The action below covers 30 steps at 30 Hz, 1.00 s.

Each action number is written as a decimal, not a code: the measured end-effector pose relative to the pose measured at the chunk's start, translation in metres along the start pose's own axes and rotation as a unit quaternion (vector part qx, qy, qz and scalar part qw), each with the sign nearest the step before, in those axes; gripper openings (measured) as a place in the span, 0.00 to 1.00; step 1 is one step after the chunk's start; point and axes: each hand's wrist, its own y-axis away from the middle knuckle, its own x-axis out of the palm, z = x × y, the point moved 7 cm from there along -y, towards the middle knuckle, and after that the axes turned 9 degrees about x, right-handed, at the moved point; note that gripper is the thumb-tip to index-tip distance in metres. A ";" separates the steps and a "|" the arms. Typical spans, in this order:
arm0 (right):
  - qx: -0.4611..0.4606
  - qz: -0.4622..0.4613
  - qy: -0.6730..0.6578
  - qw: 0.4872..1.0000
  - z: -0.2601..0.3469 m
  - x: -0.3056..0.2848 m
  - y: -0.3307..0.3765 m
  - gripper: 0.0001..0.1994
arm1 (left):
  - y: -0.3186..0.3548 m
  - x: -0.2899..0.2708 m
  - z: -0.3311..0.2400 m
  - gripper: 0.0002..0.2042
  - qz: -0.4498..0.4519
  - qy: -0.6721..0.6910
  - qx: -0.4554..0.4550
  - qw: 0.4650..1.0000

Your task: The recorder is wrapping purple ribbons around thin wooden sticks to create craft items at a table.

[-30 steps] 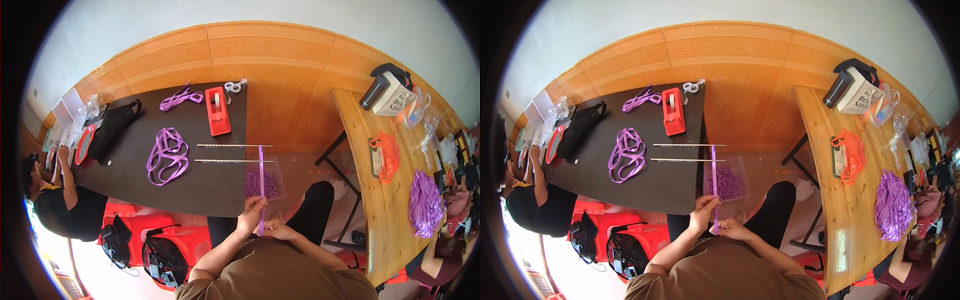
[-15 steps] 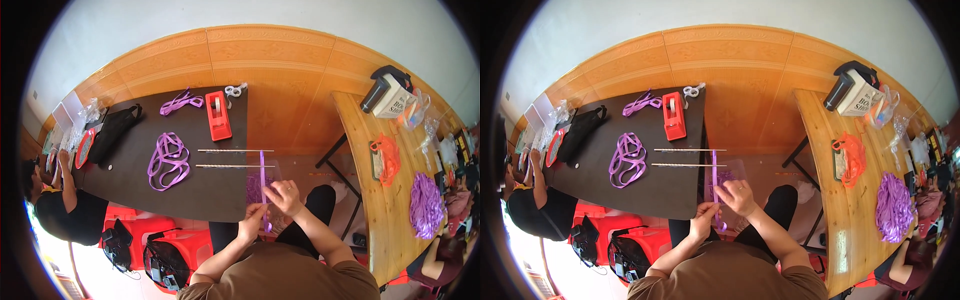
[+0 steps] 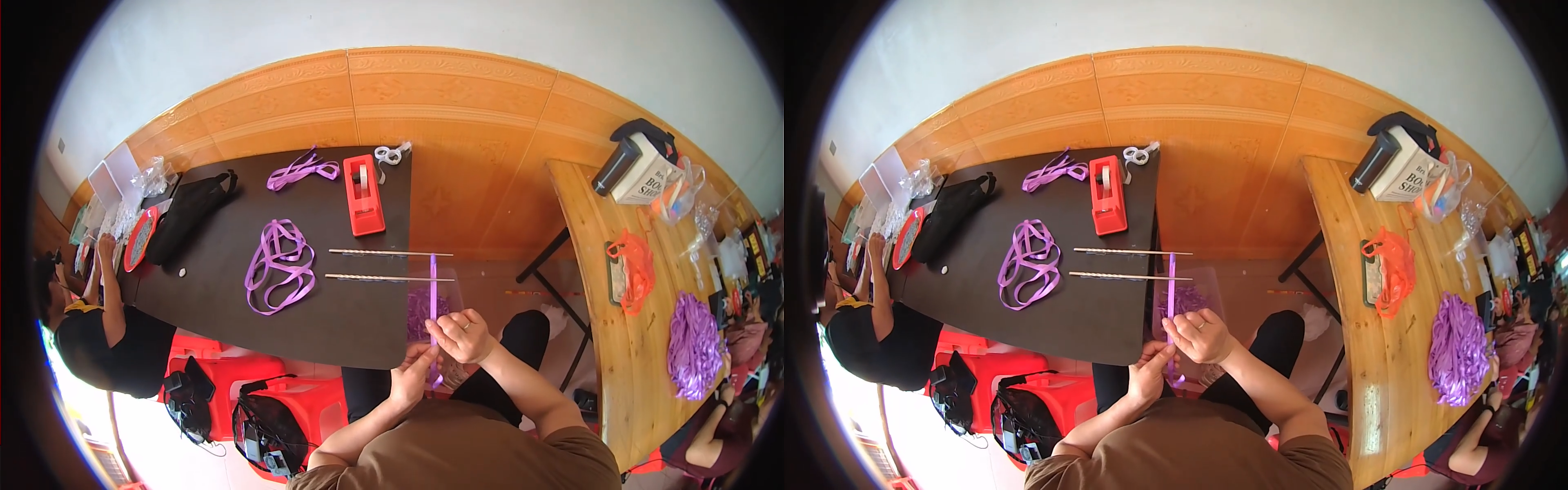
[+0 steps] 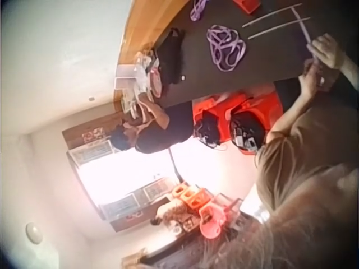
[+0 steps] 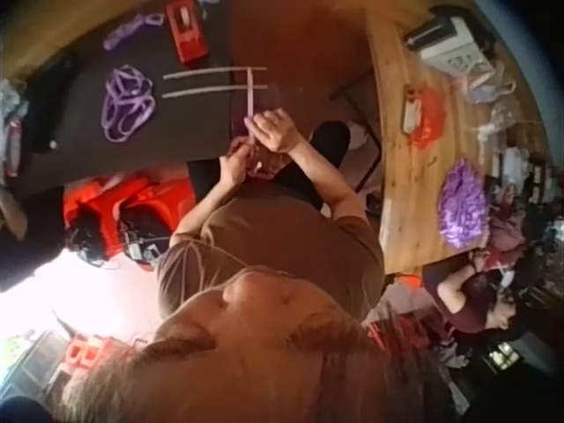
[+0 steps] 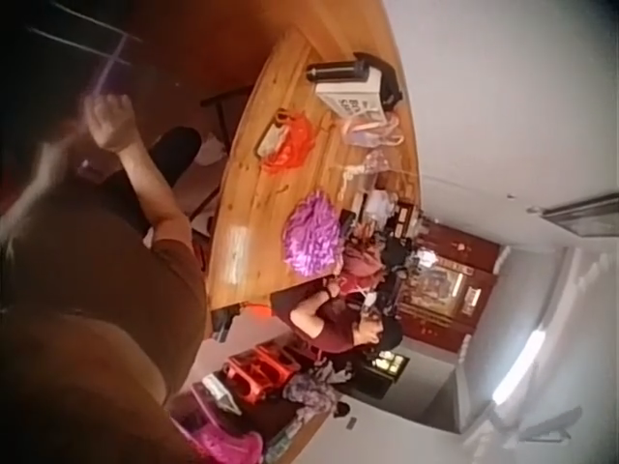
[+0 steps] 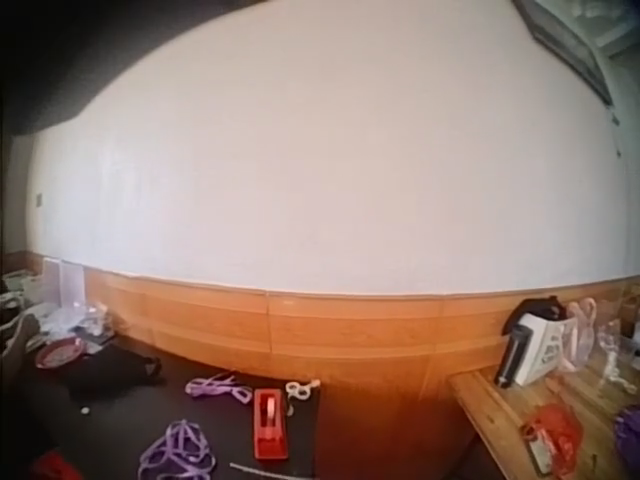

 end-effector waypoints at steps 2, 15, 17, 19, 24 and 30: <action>0.007 -0.011 -0.002 1.000 0.002 -0.005 -0.003 0.13 | 0.004 0.001 0.002 0.05 0.013 0.022 0.008 1.000; 0.287 0.023 -0.356 0.889 -0.094 0.008 -0.077 0.07 | -0.014 -0.022 0.027 0.13 0.051 0.041 -0.013 0.998; 0.381 0.076 -0.427 0.816 -0.128 0.041 -0.076 0.04 | -0.023 -0.022 0.034 0.14 0.057 0.004 -0.026 0.998; 0.457 0.131 -0.463 0.748 -0.153 0.069 -0.068 0.07 | -0.034 -0.016 0.037 0.14 0.067 -0.006 -0.026 0.997; 0.548 0.159 -0.534 0.624 -0.171 0.108 -0.046 0.11 | -0.051 0.005 0.039 0.15 0.073 -0.029 0.009 0.997; 0.590 0.237 -0.562 0.529 -0.171 0.139 -0.013 0.11 | -0.081 0.022 0.019 0.16 0.026 -0.030 0.105 0.994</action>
